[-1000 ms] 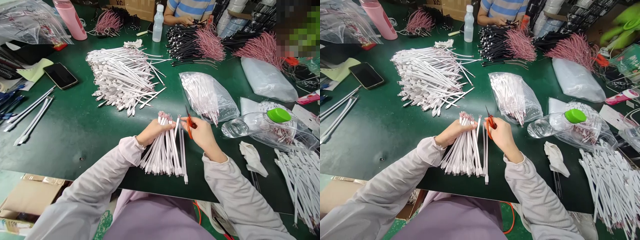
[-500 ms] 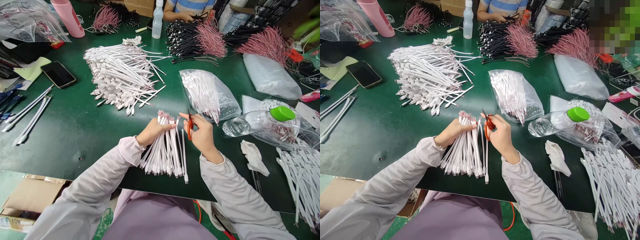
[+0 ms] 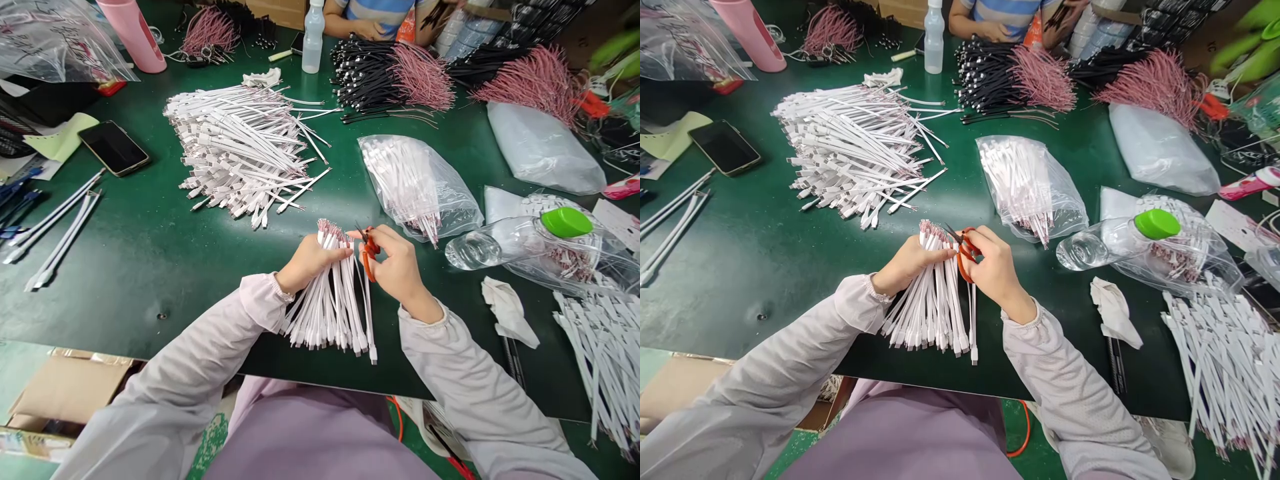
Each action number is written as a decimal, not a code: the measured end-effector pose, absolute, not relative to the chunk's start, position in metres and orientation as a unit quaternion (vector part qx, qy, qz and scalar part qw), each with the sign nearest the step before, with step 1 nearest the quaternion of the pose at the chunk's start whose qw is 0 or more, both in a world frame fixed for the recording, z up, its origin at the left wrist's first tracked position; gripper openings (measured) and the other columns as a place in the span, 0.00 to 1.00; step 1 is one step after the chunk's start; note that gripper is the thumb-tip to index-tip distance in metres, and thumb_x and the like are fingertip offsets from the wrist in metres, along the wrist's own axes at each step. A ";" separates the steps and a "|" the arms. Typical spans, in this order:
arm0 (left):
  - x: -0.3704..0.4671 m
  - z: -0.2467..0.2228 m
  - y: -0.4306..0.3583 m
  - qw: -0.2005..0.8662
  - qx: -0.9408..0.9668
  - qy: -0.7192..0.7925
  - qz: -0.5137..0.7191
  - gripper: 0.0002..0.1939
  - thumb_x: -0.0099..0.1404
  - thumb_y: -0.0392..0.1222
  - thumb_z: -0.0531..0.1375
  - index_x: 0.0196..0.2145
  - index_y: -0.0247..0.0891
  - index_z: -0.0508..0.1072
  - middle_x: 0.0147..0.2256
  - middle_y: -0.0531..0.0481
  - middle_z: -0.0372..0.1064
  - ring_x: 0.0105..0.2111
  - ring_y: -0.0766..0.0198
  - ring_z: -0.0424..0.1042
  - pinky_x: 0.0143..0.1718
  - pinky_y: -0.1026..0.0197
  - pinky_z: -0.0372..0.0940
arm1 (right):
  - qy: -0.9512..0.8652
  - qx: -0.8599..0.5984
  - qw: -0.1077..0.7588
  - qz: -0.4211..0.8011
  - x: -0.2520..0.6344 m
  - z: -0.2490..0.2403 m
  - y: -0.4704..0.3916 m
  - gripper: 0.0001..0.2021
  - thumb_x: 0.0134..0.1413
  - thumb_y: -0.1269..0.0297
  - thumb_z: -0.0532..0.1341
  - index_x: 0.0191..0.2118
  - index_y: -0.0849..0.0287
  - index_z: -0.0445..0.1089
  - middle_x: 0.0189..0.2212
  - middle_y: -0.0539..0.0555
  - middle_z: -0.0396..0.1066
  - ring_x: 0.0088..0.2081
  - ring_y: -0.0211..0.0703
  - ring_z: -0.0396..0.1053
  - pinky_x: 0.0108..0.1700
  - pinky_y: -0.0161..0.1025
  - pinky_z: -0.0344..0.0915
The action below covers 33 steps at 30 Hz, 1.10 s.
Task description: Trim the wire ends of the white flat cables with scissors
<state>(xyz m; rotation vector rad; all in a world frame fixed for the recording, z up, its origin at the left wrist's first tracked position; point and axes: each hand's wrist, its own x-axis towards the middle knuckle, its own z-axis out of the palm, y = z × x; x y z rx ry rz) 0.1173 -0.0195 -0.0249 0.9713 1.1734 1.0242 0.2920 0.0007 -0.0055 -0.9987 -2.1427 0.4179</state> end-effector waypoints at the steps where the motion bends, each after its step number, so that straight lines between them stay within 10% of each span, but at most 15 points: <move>1: 0.118 -0.025 -0.020 0.607 0.421 0.507 0.444 0.16 0.50 0.44 0.70 0.34 0.33 0.75 0.36 0.47 0.73 0.37 0.60 0.69 0.43 0.58 0.61 | -0.833 -0.390 0.361 0.155 0.292 -0.005 0.001 0.11 0.55 0.74 0.55 0.36 0.60 0.76 0.27 0.52 0.65 0.29 0.41 0.64 0.33 0.38 0.64; 22: 0.119 -0.019 -0.021 0.622 0.433 0.491 0.430 0.10 0.54 0.42 0.68 0.31 0.33 0.75 0.32 0.49 0.73 0.34 0.62 0.69 0.41 0.60 0.60 | -0.802 -0.414 0.375 0.213 0.291 -0.005 0.005 0.11 0.52 0.73 0.57 0.37 0.57 0.76 0.27 0.50 0.64 0.28 0.40 0.63 0.34 0.38 0.63; 33: 0.121 -0.011 -0.023 0.628 0.430 0.490 0.424 0.11 0.55 0.44 0.68 0.29 0.33 0.75 0.30 0.50 0.73 0.30 0.64 0.68 0.36 0.61 0.61 | -0.658 -0.486 0.378 0.434 0.288 -0.009 0.010 0.12 0.50 0.56 0.66 0.27 0.58 0.70 0.24 0.49 0.66 0.28 0.38 0.63 0.33 0.37 0.62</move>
